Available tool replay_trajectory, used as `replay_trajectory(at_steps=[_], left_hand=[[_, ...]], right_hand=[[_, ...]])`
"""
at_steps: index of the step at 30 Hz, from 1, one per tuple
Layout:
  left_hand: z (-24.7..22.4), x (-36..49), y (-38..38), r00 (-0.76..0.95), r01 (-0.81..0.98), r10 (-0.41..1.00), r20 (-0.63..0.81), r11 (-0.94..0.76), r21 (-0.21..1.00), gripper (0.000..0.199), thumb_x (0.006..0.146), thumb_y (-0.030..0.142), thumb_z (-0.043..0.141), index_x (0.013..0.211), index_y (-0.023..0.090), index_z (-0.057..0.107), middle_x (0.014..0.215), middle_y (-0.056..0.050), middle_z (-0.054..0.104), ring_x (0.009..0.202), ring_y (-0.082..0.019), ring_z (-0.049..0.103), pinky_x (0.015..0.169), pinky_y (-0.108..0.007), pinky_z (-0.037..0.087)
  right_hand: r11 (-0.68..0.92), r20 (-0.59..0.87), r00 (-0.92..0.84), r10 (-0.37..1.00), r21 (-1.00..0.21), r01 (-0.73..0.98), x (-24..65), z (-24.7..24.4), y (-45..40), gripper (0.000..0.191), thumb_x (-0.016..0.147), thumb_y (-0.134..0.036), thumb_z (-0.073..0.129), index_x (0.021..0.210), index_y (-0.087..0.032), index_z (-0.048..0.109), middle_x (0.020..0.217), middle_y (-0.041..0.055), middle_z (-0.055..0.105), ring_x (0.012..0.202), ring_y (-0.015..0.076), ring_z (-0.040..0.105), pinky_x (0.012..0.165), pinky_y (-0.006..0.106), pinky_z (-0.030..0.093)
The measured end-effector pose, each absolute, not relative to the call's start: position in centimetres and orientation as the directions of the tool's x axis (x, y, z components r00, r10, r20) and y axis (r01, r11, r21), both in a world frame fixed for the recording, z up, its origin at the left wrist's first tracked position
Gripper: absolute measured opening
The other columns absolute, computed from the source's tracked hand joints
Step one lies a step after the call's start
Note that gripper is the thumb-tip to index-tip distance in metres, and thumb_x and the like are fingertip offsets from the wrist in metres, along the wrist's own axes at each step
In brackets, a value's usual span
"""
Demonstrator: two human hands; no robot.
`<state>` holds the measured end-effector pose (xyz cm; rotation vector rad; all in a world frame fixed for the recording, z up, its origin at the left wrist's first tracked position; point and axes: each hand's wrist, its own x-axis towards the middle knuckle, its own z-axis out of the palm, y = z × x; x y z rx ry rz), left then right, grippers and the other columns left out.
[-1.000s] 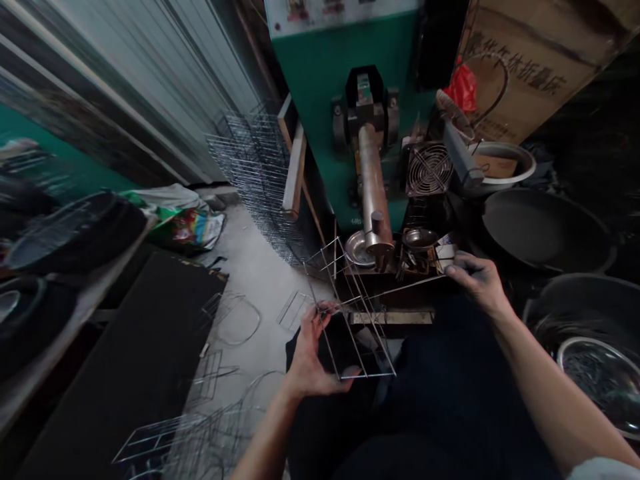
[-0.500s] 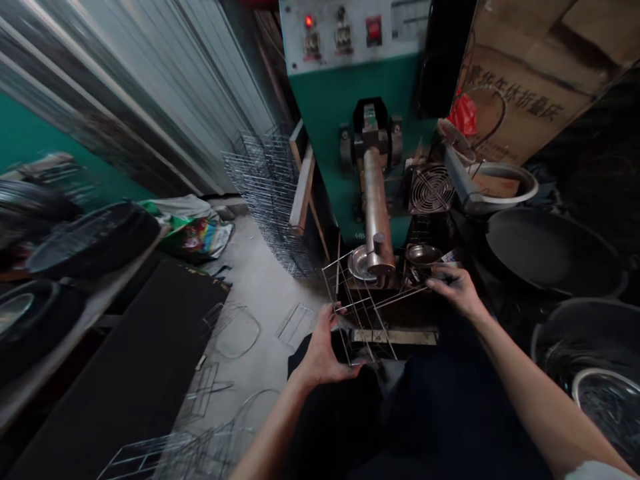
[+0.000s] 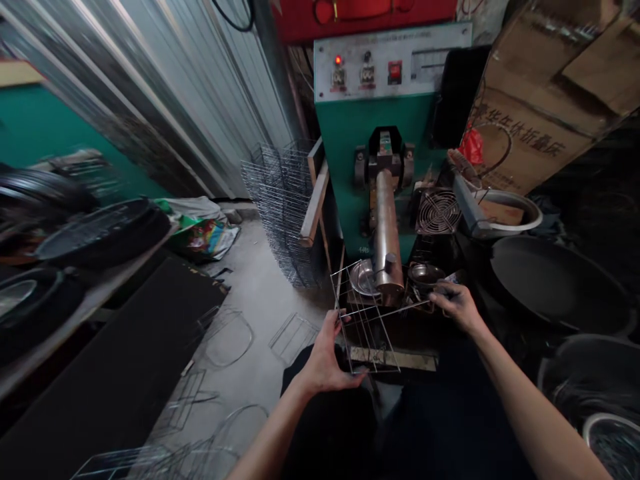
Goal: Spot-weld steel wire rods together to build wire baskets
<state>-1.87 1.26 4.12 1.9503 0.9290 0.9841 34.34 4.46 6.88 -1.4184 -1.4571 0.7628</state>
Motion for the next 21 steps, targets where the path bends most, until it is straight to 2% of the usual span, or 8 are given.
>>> replay_trajectory(at_steps=[5, 10, 15, 21], left_hand=[[4.1, -1.4, 1.8, 0.421, 0.22, 0.844, 0.333, -0.451, 0.865, 0.12, 0.058, 0.032, 0.089, 0.156, 0.022, 0.021, 0.15, -0.02, 0.041, 0.135, -0.041, 0.055, 0.116, -0.064, 0.046], [4.5, -0.8, 2.3, 0.419, 0.204, 0.846, 0.329, -0.441, 0.874, 0.118, 0.057, 0.034, 0.089, 0.154, 0.022, 0.023, 0.147, -0.018, 0.043, 0.132, -0.039, 0.056, 0.116, -0.062, 0.046], [5.0, -0.2, 2.9, 0.425, 0.178, 0.84, 0.337, -0.443, 0.879, 0.109, 0.056, 0.033, 0.087, 0.149, 0.021, 0.031, 0.14, -0.016, 0.05, 0.129, -0.038, 0.058, 0.115, -0.058, 0.048], [4.0, -0.1, 3.1, 0.41, 0.195, 0.849, 0.333, -0.438, 0.878, 0.116, 0.054, 0.036, 0.089, 0.152, 0.021, 0.03, 0.143, -0.018, 0.047, 0.131, -0.04, 0.057, 0.115, -0.059, 0.047]], right_hand=[[0.121, 0.178, 0.099, 0.979, -0.898, 0.424, 34.6, 6.9, 4.9, 0.064, 0.075, -0.075, 0.069, 0.054, -0.022, 0.04, 0.06, -0.003, 0.034, 0.062, 0.0137, 0.034, 0.059, 0.029, 0.027], [0.127, 0.185, 0.094, 0.978, -0.892, 0.434, 34.8, 6.9, 5.2, 0.065, 0.076, -0.074, 0.069, 0.053, -0.022, 0.037, 0.061, -0.0036, 0.032, 0.061, 0.0133, 0.033, 0.059, 0.029, 0.026], [0.144, 0.198, 0.079, 0.977, -0.887, 0.44, 35.1, 6.8, 5.4, 0.066, 0.077, -0.074, 0.068, 0.052, -0.023, 0.034, 0.059, -0.0041, 0.03, 0.06, 0.0127, 0.031, 0.057, 0.029, 0.025], [0.123, 0.185, 0.096, 0.978, -0.885, 0.448, 35.6, 6.3, 5.7, 0.064, 0.076, -0.073, 0.068, 0.053, -0.023, 0.036, 0.058, -0.0042, 0.03, 0.06, 0.0128, 0.03, 0.057, 0.029, 0.025]])
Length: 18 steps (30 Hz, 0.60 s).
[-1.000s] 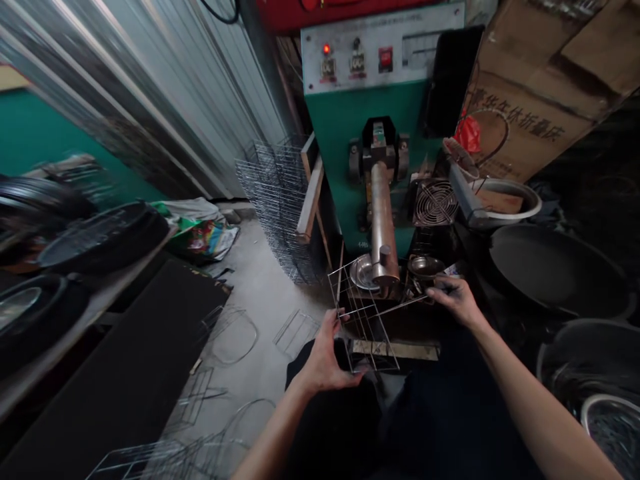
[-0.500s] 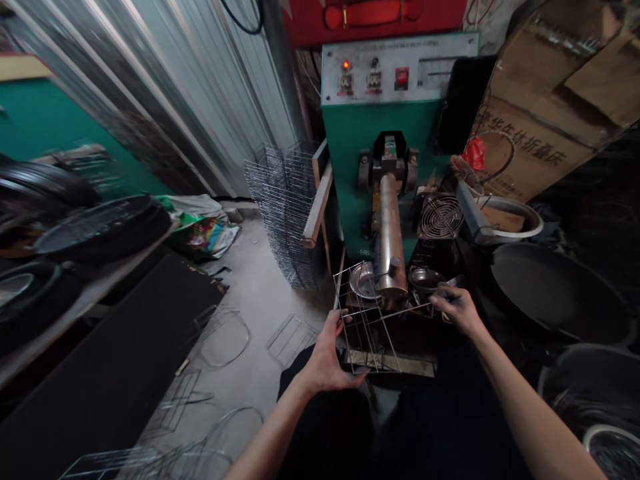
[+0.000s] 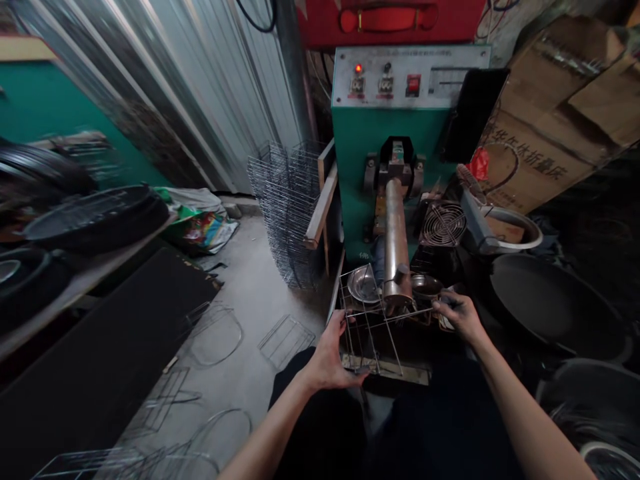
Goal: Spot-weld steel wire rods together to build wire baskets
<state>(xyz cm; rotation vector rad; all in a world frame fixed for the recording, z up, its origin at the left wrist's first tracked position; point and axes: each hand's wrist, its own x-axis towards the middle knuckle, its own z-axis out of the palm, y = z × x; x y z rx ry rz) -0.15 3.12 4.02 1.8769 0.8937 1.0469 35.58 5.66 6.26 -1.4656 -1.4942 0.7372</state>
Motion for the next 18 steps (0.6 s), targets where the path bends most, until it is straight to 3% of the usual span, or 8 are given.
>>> replay_trajectory(at_steps=[10, 18], left_hand=[[4.3, 0.3, 3.9, 0.414, 0.15, 0.838, 0.355, -0.448, 0.881, 0.112, 0.051, 0.032, 0.09, 0.148, 0.021, 0.036, 0.138, -0.015, 0.049, 0.127, -0.038, 0.058, 0.114, -0.058, 0.049], [3.9, 0.4, 4.3, 0.434, 0.15, 0.837, 0.333, -0.432, 0.889, 0.115, 0.053, 0.032, 0.091, 0.15, 0.019, 0.031, 0.139, -0.015, 0.044, 0.129, -0.036, 0.054, 0.118, -0.061, 0.044]], right_hand=[[0.098, 0.169, 0.121, 0.978, -0.889, 0.447, 36.3, 6.1, 6.0, 0.058, 0.075, -0.069, 0.072, 0.055, -0.02, 0.048, 0.06, -0.0021, 0.039, 0.062, 0.0141, 0.037, 0.058, 0.028, 0.03], [0.112, 0.19, 0.13, 0.973, -0.884, 0.454, 36.2, 6.8, 6.2, 0.056, 0.072, -0.067, 0.074, 0.054, -0.019, 0.053, 0.06, -0.001, 0.043, 0.061, 0.0145, 0.04, 0.058, 0.028, 0.033]])
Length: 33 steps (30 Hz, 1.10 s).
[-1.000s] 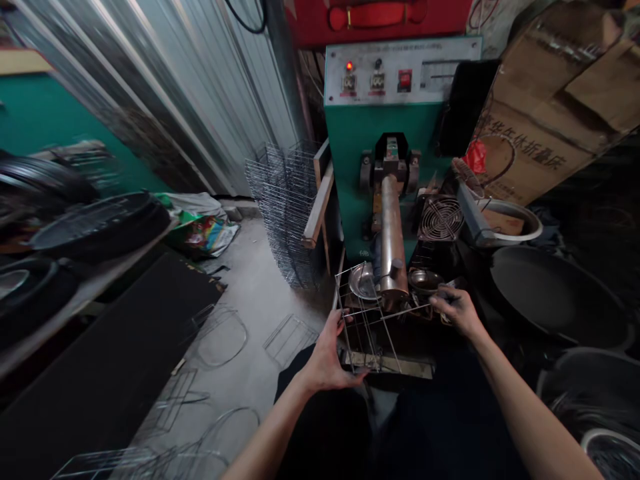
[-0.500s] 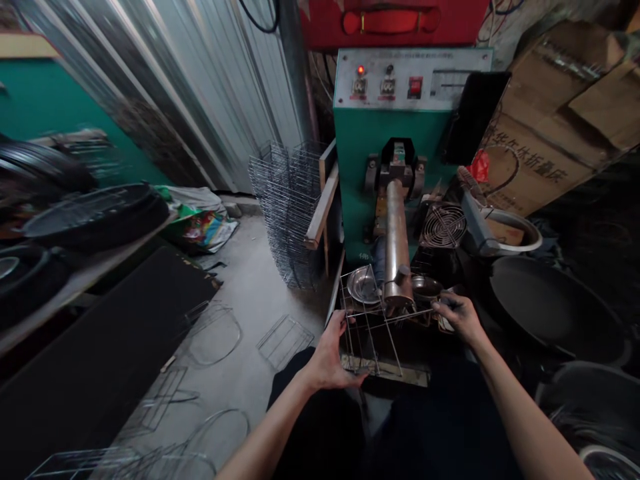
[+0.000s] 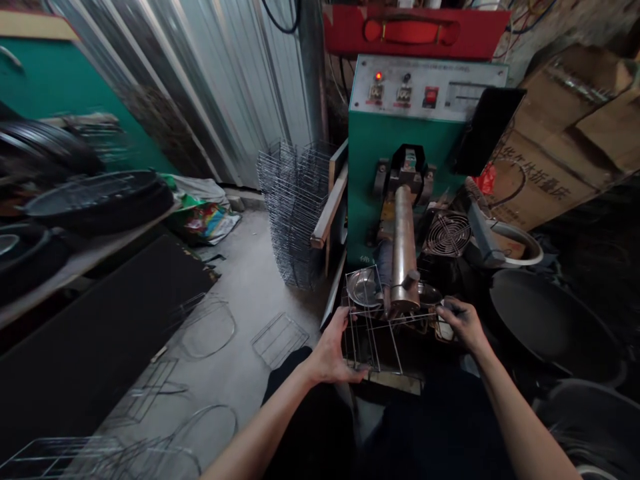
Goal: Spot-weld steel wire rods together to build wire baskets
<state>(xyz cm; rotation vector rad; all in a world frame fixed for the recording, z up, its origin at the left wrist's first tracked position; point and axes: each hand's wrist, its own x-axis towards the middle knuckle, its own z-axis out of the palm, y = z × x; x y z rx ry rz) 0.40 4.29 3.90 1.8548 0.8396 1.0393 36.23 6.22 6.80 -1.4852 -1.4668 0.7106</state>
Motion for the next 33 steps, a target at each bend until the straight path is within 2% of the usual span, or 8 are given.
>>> replay_trajectory(at_steps=[12, 16, 20, 22, 25, 27, 30, 33], left_hand=[[5.3, 0.6, 4.4, 0.429, 0.198, 0.839, 0.335, -0.449, 0.871, 0.105, 0.053, 0.031, 0.087, 0.145, 0.026, 0.036, 0.129, -0.01, 0.051, 0.121, -0.035, 0.059, 0.111, -0.059, 0.05], [5.6, 0.6, 4.4, 0.422, 0.212, 0.848, 0.321, -0.436, 0.875, 0.105, 0.056, 0.034, 0.087, 0.147, 0.024, 0.036, 0.135, -0.013, 0.05, 0.125, -0.036, 0.057, 0.111, -0.061, 0.049], [5.2, 0.4, 4.5, 0.438, 0.211, 0.847, 0.3, -0.421, 0.882, 0.102, 0.056, 0.037, 0.089, 0.144, 0.023, 0.041, 0.134, -0.013, 0.054, 0.125, -0.036, 0.06, 0.11, -0.061, 0.05], [4.7, 0.2, 4.5, 0.424, 0.224, 0.851, 0.31, -0.43, 0.875, 0.1, 0.057, 0.039, 0.089, 0.144, 0.026, 0.041, 0.136, -0.012, 0.055, 0.127, -0.037, 0.06, 0.111, -0.063, 0.05], [3.6, -0.1, 5.0, 0.408, 0.275, 0.864, 0.295, -0.424, 0.863, 0.095, 0.059, 0.039, 0.09, 0.141, 0.026, 0.043, 0.138, -0.012, 0.054, 0.129, -0.037, 0.06, 0.111, -0.062, 0.051], [2.9, -0.2, 5.4, 0.418, 0.302, 0.872, 0.257, -0.399, 0.866, 0.093, 0.059, 0.041, 0.091, 0.138, 0.025, 0.043, 0.137, -0.012, 0.053, 0.128, -0.038, 0.059, 0.112, -0.065, 0.049], [2.7, -0.1, 5.7, 0.405, 0.315, 0.887, 0.222, -0.363, 0.877, 0.098, 0.059, 0.043, 0.091, 0.139, 0.026, 0.039, 0.134, -0.01, 0.052, 0.128, -0.038, 0.058, 0.114, -0.071, 0.044], [3.3, 0.1, 5.4, 0.411, 0.322, 0.89, 0.195, -0.342, 0.883, 0.098, 0.059, 0.042, 0.091, 0.139, 0.027, 0.038, 0.13, -0.009, 0.054, 0.128, -0.038, 0.058, 0.115, -0.073, 0.041]], right_hand=[[0.109, 0.193, 0.137, 0.972, -0.881, 0.461, 36.9, 6.3, 6.0, 0.059, 0.076, -0.066, 0.074, 0.054, -0.021, 0.042, 0.06, -0.0025, 0.038, 0.06, 0.0135, 0.036, 0.056, 0.028, 0.03], [0.113, 0.198, 0.12, 0.973, -0.86, 0.497, 36.4, 6.4, 6.2, 0.061, 0.078, -0.072, 0.069, 0.055, -0.021, 0.044, 0.06, -0.0027, 0.038, 0.06, 0.0137, 0.037, 0.056, 0.028, 0.03], [0.129, 0.341, 0.183, 0.922, -0.715, 0.687, 38.7, 6.4, 4.6, 0.05, 0.086, -0.069, 0.064, 0.074, -0.021, 0.063, 0.079, 0.0028, 0.057, 0.074, 0.0191, 0.055, 0.067, 0.03, 0.042], [-0.008, 0.35, 0.265, 0.898, -0.591, 0.807, 41.9, 5.9, 1.8, 0.047, 0.09, -0.066, 0.062, 0.094, -0.02, 0.069, 0.095, 0.008, 0.066, 0.087, 0.0233, 0.062, 0.078, 0.032, 0.048], [-0.468, 0.046, 0.504, 0.863, -0.304, 0.83, 46.7, 4.1, -6.0, 0.042, 0.102, -0.051, 0.048, 0.117, -0.016, 0.067, 0.112, 0.0139, 0.071, 0.104, 0.0257, 0.066, 0.088, 0.033, 0.049], [-0.676, -0.217, 0.648, 0.731, -0.095, 0.731, 48.2, 2.2, -12.1, 0.033, 0.104, -0.036, 0.048, 0.12, -0.014, 0.067, 0.115, 0.0168, 0.073, 0.109, 0.0262, 0.069, 0.089, 0.032, 0.05], [-0.793, -0.412, 0.732, 0.542, 0.039, 0.608, 47.7, -1.4, -19.3, 0.019, 0.098, -0.022, 0.06, 0.105, -0.012, 0.073, 0.103, 0.0191, 0.076, 0.098, 0.0271, 0.074, 0.082, 0.033, 0.053], [-0.829, -0.498, 0.747, 0.441, 0.091, 0.551, 46.5, -4.5, -22.5, 0.022, 0.102, -0.03, 0.061, 0.11, -0.013, 0.072, 0.107, 0.0125, 0.075, 0.096, 0.0223, 0.073, 0.087, 0.038, 0.057]])
